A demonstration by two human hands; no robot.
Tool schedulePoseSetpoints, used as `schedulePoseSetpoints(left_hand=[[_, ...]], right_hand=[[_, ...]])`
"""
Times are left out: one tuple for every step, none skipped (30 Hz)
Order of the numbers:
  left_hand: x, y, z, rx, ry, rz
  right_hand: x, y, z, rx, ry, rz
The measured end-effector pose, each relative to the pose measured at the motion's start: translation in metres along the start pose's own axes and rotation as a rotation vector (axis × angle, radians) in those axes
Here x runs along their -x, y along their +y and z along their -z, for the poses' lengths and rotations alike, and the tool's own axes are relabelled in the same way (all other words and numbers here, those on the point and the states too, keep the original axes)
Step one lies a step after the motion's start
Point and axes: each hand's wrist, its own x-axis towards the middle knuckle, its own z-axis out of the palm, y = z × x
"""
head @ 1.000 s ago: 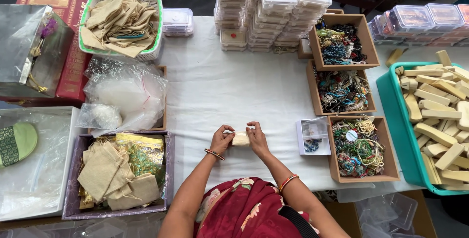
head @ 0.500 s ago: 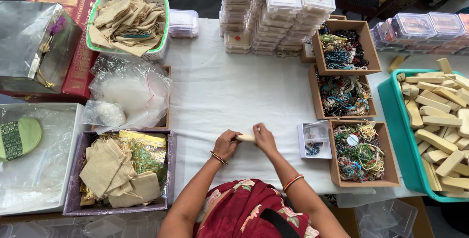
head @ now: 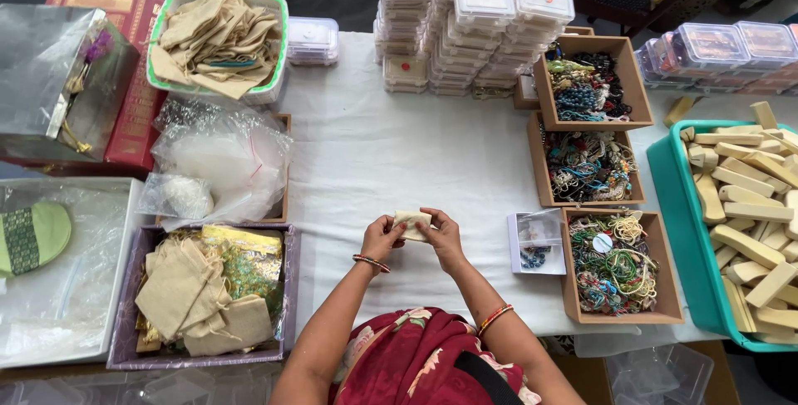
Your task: The person straightens a green beaded necklace on a white tablecloth, then folds it and places it into a small plastic bag. The person then puts the bagged necklace into a small beige cloth pouch, ties the pouch closed, and places it into a clear plastic container.
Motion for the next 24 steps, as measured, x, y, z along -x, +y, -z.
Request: schedulePoseSetpoints(left_hand=[[0.0,-0.002,0.0,0.007,0.009,0.003],[0.001,-0.003,0.001,0.042,0.02,0.014],[0.0,-0.004,0.003,0.081,0.035,0.02],[0.005,0.003,0.003,0.091,0.048,0.018],[0.012,0.008,0.006,0.122,0.062,0.006],[0.019,0.014,0.009,0.152,0.076,-0.006],[0.026,0.019,0.014,0.171,0.106,-0.01],[0.033,0.024,0.02,0.15,0.116,0.018],[0.043,0.027,0.027,0.133,0.128,0.05],[0.06,0.036,0.039,0.155,0.162,0.051],[0.078,0.045,0.052,-0.286,0.284,-0.142],[0.095,0.054,0.063,-0.737,0.401,-0.317],[0.124,0.061,0.088,-0.727,0.429,-0.299],[0.152,0.068,0.111,-0.729,0.65,-0.432],[0.181,0.076,0.134,-0.734,0.864,-0.569],[0.213,0.076,0.16,-0.734,0.887,-0.553],[0.244,0.077,0.186,-0.825,1.095,-0.497],[0.275,0.079,0.21,-0.915,1.303,-0.433],[0.291,0.049,0.237,-0.914,1.314,-0.427],[0.307,0.019,0.262,-0.976,1.416,-0.233],[0.323,-0.011,0.287,-1.031,1.505,-0.034],[0.324,-0.043,0.298,-1.029,1.512,-0.028],[0.324,-0.073,0.313,-0.958,1.395,0.0],[0.323,-0.103,0.327,-0.886,1.278,0.025]], right_hand=[[0.002,-0.004,-0.002,0.004,-0.008,-0.007],[0.005,-0.007,-0.005,0.001,-0.034,0.011],[0.004,-0.012,-0.008,0.001,-0.067,0.031],[0.005,-0.017,-0.011,0.008,-0.081,0.026],[0.005,-0.022,-0.016,-0.015,-0.116,0.004],[0.007,-0.025,-0.022,-0.039,-0.15,-0.018],[0.004,-0.026,-0.026,-0.027,-0.182,-0.032],[0.002,-0.026,-0.03,-0.074,-0.199,-0.068],[0.001,-0.025,-0.035,-0.119,-0.216,-0.111],[-0.002,-0.019,-0.033,-0.106,-0.248,-0.132],[-0.006,-0.013,-0.032,-0.099,-0.232,-0.136],[-0.01,-0.008,-0.03,-0.092,-0.216,-0.139],[-0.013,-0.003,-0.022,-0.084,-0.243,-0.158],[-0.017,0.002,-0.014,-0.038,-0.194,-0.173],[-0.02,0.007,-0.006,0.004,-0.14,-0.182],[-0.018,0.007,0.0,0.01,-0.161,-0.196],[-0.017,0.005,0.008,0.016,-0.136,-0.225],[-0.015,0.004,0.015,0.023,-0.11,-0.255],[-0.016,0.004,0.014,0.027,-0.122,-0.258],[-0.017,0.003,0.012,0.024,-0.128,-0.261],[-0.016,0.002,0.012,0.022,-0.13,-0.263],[-0.016,0.001,0.011,0.024,-0.138,-0.266],[-0.017,0.0,0.008,0.041,-0.128,-0.26],[-0.018,0.0,0.004,0.058,-0.118,-0.254]])
